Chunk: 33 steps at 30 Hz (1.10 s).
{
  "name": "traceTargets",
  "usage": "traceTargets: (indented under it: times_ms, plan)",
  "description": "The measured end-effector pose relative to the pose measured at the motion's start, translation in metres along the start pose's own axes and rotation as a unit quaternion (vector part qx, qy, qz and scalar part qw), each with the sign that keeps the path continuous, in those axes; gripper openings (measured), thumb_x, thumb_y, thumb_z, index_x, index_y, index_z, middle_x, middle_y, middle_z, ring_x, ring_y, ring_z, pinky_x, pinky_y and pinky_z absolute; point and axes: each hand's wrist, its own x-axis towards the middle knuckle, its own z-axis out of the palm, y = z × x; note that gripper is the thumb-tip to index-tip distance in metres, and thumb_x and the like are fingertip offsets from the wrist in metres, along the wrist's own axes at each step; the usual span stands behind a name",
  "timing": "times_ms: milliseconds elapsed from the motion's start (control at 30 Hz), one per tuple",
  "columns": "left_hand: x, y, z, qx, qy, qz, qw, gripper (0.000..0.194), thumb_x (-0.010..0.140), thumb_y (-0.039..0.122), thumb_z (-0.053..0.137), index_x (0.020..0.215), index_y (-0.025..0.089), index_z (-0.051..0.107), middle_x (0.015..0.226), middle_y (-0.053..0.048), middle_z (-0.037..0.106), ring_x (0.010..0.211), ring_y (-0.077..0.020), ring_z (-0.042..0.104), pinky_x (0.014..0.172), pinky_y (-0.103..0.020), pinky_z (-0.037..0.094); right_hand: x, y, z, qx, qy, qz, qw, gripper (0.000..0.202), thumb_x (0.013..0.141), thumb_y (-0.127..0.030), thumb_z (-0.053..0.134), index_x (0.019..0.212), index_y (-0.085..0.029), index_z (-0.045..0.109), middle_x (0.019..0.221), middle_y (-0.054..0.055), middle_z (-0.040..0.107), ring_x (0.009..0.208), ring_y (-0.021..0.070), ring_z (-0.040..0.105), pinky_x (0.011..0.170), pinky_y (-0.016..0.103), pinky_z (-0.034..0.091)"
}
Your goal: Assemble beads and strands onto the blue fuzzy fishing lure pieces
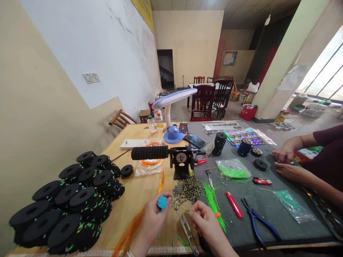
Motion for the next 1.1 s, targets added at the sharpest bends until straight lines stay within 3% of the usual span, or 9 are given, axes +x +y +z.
traceTargets:
  times_ms: [133,300,500,600,667,733,833,933,1100]
  plan:
    - [-0.013,0.011,-0.002,0.055,0.027,0.097,0.993,0.015,0.087,0.028,0.057,0.095,0.019,0.066,0.089,-0.005,0.073,0.083,-0.0192,0.068,0.077,-0.027,0.052,0.0,-0.002,0.001,0.033,0.015,0.033,0.999,0.023,0.069,-0.041,0.058,0.069,-0.021,0.046,0.044,-0.011,0.044,0.036,0.0042,0.026,0.039,0.019,0.017]
    - [-0.023,0.027,0.012,0.117,-0.107,0.178,0.971,0.021,0.082,0.014,0.058,0.099,0.022,0.067,0.091,-0.004,0.074,0.083,-0.0191,0.069,0.073,-0.024,0.053,-0.001,-0.005,0.006,0.065,0.012,0.034,0.997,0.037,0.067,-0.051,0.066,0.068,-0.021,0.046,0.045,-0.011,0.042,0.037,0.0038,0.026,0.038,0.018,0.017]
    - [-0.022,0.023,0.027,0.064,-0.108,0.104,0.987,0.019,0.081,0.014,0.058,0.093,0.021,0.07,0.087,-0.005,0.074,0.082,-0.0205,0.069,0.074,-0.026,0.052,-0.004,-0.01,0.006,0.076,0.005,-0.008,0.997,0.048,0.065,-0.063,0.068,0.068,-0.019,0.048,0.05,-0.009,0.043,0.041,0.0045,0.031,0.039,0.017,0.02]
    - [-0.021,0.019,0.028,-0.019,-0.063,0.023,0.998,0.009,0.077,0.023,0.066,0.084,0.018,0.069,0.082,-0.006,0.074,0.078,-0.0215,0.068,0.071,-0.027,0.054,-0.006,-0.012,0.005,0.077,0.029,-0.059,0.995,0.046,0.069,-0.061,0.067,0.082,-0.018,0.054,0.075,-0.001,0.059,0.046,0.0048,0.042,0.038,0.017,0.027]
    - [-0.021,0.016,0.029,-0.076,-0.04,-0.009,0.996,0.011,0.073,0.026,0.07,0.08,0.017,0.069,0.079,-0.006,0.074,0.075,-0.0216,0.068,0.069,-0.028,0.054,-0.007,-0.012,0.007,0.082,-0.003,-0.052,0.995,0.049,0.071,-0.061,0.065,0.096,-0.019,0.054,0.091,0.002,0.062,0.044,0.0047,0.047,0.037,0.017,0.032]
    - [-0.02,0.013,0.029,-0.112,-0.024,-0.019,0.993,0.014,0.071,0.027,0.071,0.079,0.016,0.069,0.077,-0.007,0.074,0.072,-0.0213,0.068,0.067,-0.028,0.055,-0.008,-0.009,0.01,0.079,-0.05,-0.022,0.995,0.054,0.072,-0.062,0.063,0.103,-0.02,0.052,0.083,0.0,0.063,0.039,0.0053,0.046,0.035,0.018,0.033]
    - [-0.021,0.011,0.028,-0.131,-0.004,-0.03,0.991,0.019,0.068,0.03,0.074,0.08,0.015,0.071,0.078,-0.008,0.075,0.074,-0.0222,0.069,0.069,-0.029,0.056,-0.006,-0.003,0.012,0.041,-0.052,-0.013,0.998,0.048,0.071,-0.062,0.063,0.089,-0.019,0.053,0.058,-0.007,0.051,0.04,0.0067,0.042,0.038,0.018,0.033]
    - [-0.021,0.012,0.026,-0.139,-0.018,-0.044,0.989,0.027,0.066,0.031,0.076,0.088,0.015,0.073,0.088,-0.011,0.076,0.082,-0.0238,0.069,0.075,-0.031,0.057,-0.006,-0.001,0.009,-0.029,-0.007,-0.07,0.997,0.037,0.075,-0.053,0.062,0.07,-0.018,0.052,0.058,-0.005,0.049,0.053,0.0092,0.046,0.051,0.02,0.037]
    - [-0.023,0.016,0.023,-0.092,-0.067,-0.044,0.992,0.026,0.07,0.035,0.073,0.086,0.015,0.072,0.087,-0.01,0.075,0.082,-0.0231,0.068,0.076,-0.029,0.055,-0.009,-0.003,0.002,-0.144,0.017,-0.126,0.981,0.027,0.083,-0.039,0.055,0.069,-0.017,0.057,0.063,-0.001,0.057,0.062,0.013,0.051,0.058,0.022,0.039]
